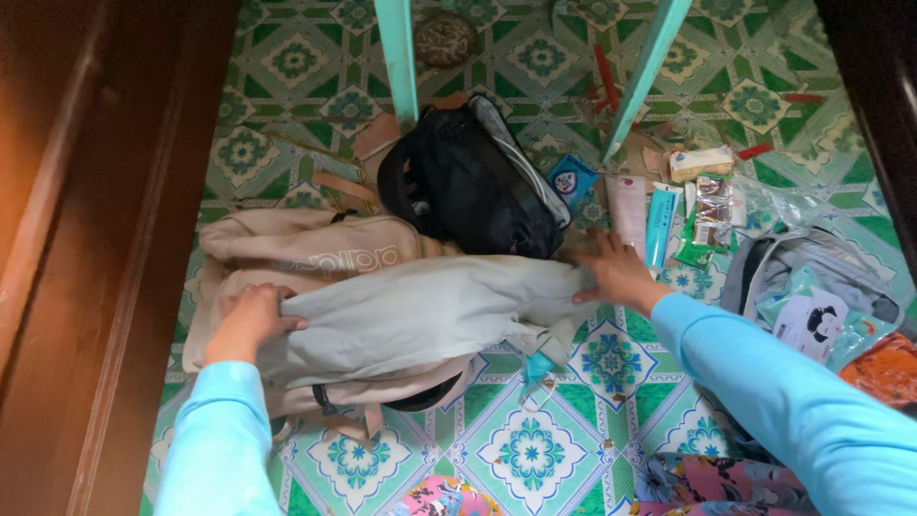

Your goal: The person sits on the floor and packs various items into a beige backpack and a black bag. They place a small cloth pouch, a folded light-colored shirt, and several small packaged items into the bags, then fold and place a larger garment into the backpack.

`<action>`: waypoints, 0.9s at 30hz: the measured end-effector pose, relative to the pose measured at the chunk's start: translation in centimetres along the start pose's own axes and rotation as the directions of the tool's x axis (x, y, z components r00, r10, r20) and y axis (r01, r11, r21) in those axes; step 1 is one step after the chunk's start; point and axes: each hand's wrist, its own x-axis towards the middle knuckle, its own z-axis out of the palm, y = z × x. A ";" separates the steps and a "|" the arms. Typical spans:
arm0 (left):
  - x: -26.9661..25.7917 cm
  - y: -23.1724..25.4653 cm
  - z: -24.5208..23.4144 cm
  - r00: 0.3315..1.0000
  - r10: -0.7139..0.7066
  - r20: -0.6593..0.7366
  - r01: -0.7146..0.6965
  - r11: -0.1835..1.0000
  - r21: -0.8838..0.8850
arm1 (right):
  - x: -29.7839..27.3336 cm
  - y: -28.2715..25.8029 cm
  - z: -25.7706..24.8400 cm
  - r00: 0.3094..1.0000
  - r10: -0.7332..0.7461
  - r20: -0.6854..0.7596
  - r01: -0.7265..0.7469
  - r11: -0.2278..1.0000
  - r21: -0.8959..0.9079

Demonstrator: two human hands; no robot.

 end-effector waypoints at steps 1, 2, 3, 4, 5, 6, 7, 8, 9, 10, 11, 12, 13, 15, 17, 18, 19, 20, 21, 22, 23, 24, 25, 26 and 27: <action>-0.2 -0.4 -0.1 1.000 -0.012 0.024 0.012 1.000 0.005 | -0.1 0.1 1.0 0.998 -0.032 -0.046 0.030 0.998 -0.052; -0.5 -1.0 -0.3 0.999 -0.026 0.048 0.026 1.000 0.010 | 0.0 0.4 2.0 0.993 -0.068 -0.091 0.059 0.993 -0.105; -0.7 -1.7 -0.6 0.997 -0.041 0.071 0.040 0.999 0.015 | 0.3 1.0 2.9 0.985 -0.107 -0.135 0.085 0.984 -0.158; -1.2 -2.5 -0.9 1.000 -0.010 0.019 0.011 1.000 -0.021 | 1.1 1.8 3.5 0.966 -0.184 -0.182 0.170 0.981 -0.091; -1.7 -3.4 -1.4 0.999 0.018 -0.034 -0.020 0.998 -0.056 | 2.3 3.0 3.5 0.938 -0.255 -0.234 0.256 0.966 -0.027; -2.2 -4.2 -2.0 0.995 0.050 -0.087 -0.057 0.995 -0.086 | 3.3 4.2 3.3 0.905 -0.313 -0.290 0.337 0.941 0.035; -2.8 -5.4 -3.1 0.997 0.040 -0.071 -0.055 0.974 -0.220 | 4.3 5.6 2.4 0.935 -0.288 -0.207 0.324 0.932 0.164; -3.3 -6.0 -4.2 0.998 0.039 -0.056 -0.056 0.934 -0.353 | 5.1 6.9 1.1 0.956 -0.269 -0.119 0.292 0.913 0.284; -4.4 -6.9 -5.2 0.999 -0.022 -0.033 0.003 0.880 -0.475 | 5.3 8.2 -0.6 0.980 -0.197 -0.016 0.190 0.913 0.360; -5.5 -8.0 -6.6 0.997 -0.077 -0.006 0.059 0.808 -0.587 | 5.1 9.9 -3.0 0.988 -0.129 0.088 0.080 0.903 0.422; -6.4 -8.3 -7.7 0.995 -0.091 -0.040 0.045 0.770 -0.636 | 4.8 10.8 -5.2 0.987 -0.135 0.086 0.081 0.886 0.456; -7.5 -8.6 -8.5 0.992 -0.108 -0.070 0.031 0.731 -0.682 | 4.4 11.4 -7.2 0.986 -0.142 0.087 0.082 0.867 0.492; -8.3 -8.4 -9.0 0.992 -0.090 -0.088 -0.011 0.636 -0.772 | 3.9 12.1 -9.4 0.985 -0.160 0.062 0.115 0.883 0.455; -9.8 -8.1 -10.2 0.991 -0.061 -0.123 -0.086 0.418 -0.904 | 2.5 12.8 -12.3 0.988 -0.132 0.079 0.079 0.875 0.477; -11.0 -7.5 -11.0 0.984 0.000 -0.180 -0.169 0.331 -0.928 | 1.3 13.1 -13.6 0.985 -0.043 0.167 -0.062 0.814 0.578; -11.3 -7.2 -11.5 0.977 0.030 -0.212 -0.212 0.283 -0.935 | 0.8 13.5 -14.1 0.972 -0.073 0.223 -0.087 0.769 0.633; -11.7 -7.0 -12.0 0.976 0.045 -0.214 -0.218 0.243 -0.945 | 0.2 14.0 -14.5 0.956 -0.106 0.275 -0.116 0.721 0.683; -11.9 -6.9 -12.6 0.974 0.062 -0.217 -0.225 0.201 -0.954 | -0.4 14.7 -14.9 0.936 -0.142 0.322 -0.148 0.671 0.727; -11.8 -6.7 -12.9 0.972 0.078 -0.220 -0.230 0.158 -0.960 | -0.8 15.3 -15.0 0.919 -0.199 0.342 -0.149 0.626 0.765; -11.6 -6.6 -13.1 0.972 0.091 -0.218 -0.228 0.127 -0.965 | -1.5 16.0 -15.0 0.898 -0.255 0.359 -0.155 0.580 0.800; -11.2 -6.7 -13.3 0.971 0.104 -0.216 -0.225 0.096 -0.970 | -2.0 16.6 -14.9 0.875 -0.311 0.371 -0.164 0.531 0.831; -10.6 -6.7 -13.1 0.970 0.116 -0.212 -0.220 0.064 -0.973 | -2.4 17.1 -14.4 0.867 -0.273 0.417 -0.223 0.536 0.815; -9.6 -6.5 -12.4 0.973 0.102 -0.206 -0.213 0.058 -0.975 | -2.9 17.4 -13.6 0.855 -0.235 0.462 -0.282 0.537 0.795; -8.6 -6.3 -11.4 0.976 0.086 -0.200 -0.205 0.055 -0.977 | -3.3 17.6 -12.8 0.839 -0.202 0.505 -0.338 0.535 0.775; -7.3 -6.0 -10.1 0.979 0.069 -0.193 -0.197 0.052 -0.979 | -3.4 17.4 -11.7 0.856 -0.148 0.496 -0.291 0.655 0.697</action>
